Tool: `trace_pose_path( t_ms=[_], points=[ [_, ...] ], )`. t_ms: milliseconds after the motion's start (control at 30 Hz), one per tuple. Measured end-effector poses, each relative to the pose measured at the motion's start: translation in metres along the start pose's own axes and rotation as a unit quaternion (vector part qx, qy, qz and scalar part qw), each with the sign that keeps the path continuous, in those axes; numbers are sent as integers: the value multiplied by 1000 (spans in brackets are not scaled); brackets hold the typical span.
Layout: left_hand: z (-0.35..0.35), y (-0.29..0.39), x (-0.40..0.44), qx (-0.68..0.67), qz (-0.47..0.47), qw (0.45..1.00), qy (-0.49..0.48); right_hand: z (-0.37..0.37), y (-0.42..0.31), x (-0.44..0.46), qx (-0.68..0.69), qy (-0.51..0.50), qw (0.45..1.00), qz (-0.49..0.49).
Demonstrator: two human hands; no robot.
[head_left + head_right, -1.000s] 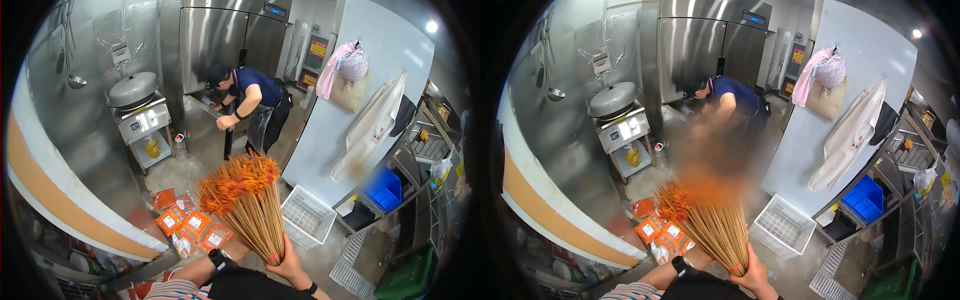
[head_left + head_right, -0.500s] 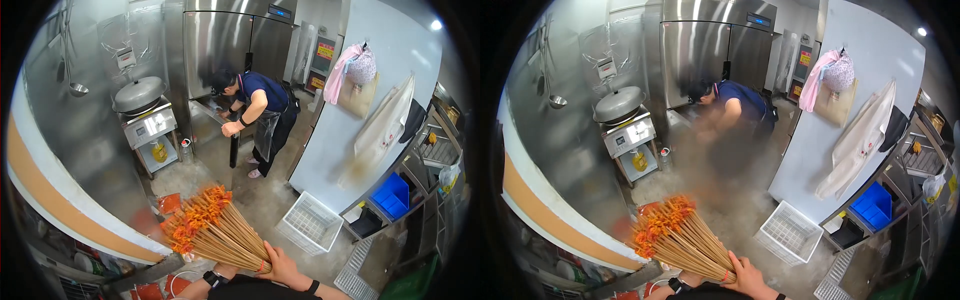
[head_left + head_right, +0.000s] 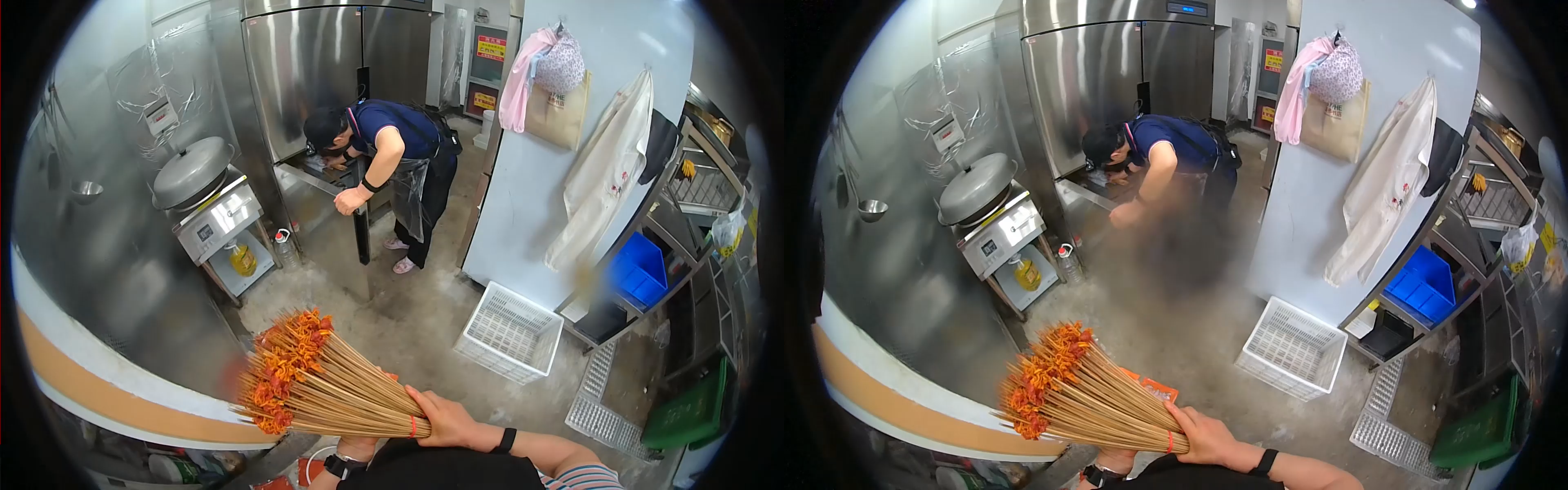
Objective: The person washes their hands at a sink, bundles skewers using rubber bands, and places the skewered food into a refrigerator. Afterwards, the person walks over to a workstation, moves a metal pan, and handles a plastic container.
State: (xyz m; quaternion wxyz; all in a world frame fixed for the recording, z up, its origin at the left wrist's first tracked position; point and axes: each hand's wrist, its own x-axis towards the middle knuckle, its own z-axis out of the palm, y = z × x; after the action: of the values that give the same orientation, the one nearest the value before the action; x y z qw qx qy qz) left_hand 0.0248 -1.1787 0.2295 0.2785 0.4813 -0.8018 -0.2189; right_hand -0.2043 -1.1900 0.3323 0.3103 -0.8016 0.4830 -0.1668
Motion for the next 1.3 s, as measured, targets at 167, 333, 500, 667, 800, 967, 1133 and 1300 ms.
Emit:
trace_pose_path(
  t_ms=[167,333,500,667,800,967,1133,1300],
  points=[
    [-6,-3,17,-19,6,1000,20,9,-1,3,-21,51,998,-30],
    [-9,-4,19,-17,17,1000,20,6,-9,1,-20,-17,999,43],
    [-8,-6,12,-6,11,1000,16,10,-10,-7,-41,-21,998,45],
    [-3,-3,9,3,5,1000,13,16,-6,-16,-44,-1,998,34],
    [-1,-2,6,8,5,1000,12,18,-6,-22,-43,10,999,22],
    [-3,-2,2,7,10,1000,13,19,-9,-25,-30,13,999,21],
    [-3,-2,2,6,11,1000,15,22,-8,-29,-26,16,999,10],
    [-7,-2,-1,9,13,1000,18,21,-11,-27,-34,8,999,4]
  ],
)
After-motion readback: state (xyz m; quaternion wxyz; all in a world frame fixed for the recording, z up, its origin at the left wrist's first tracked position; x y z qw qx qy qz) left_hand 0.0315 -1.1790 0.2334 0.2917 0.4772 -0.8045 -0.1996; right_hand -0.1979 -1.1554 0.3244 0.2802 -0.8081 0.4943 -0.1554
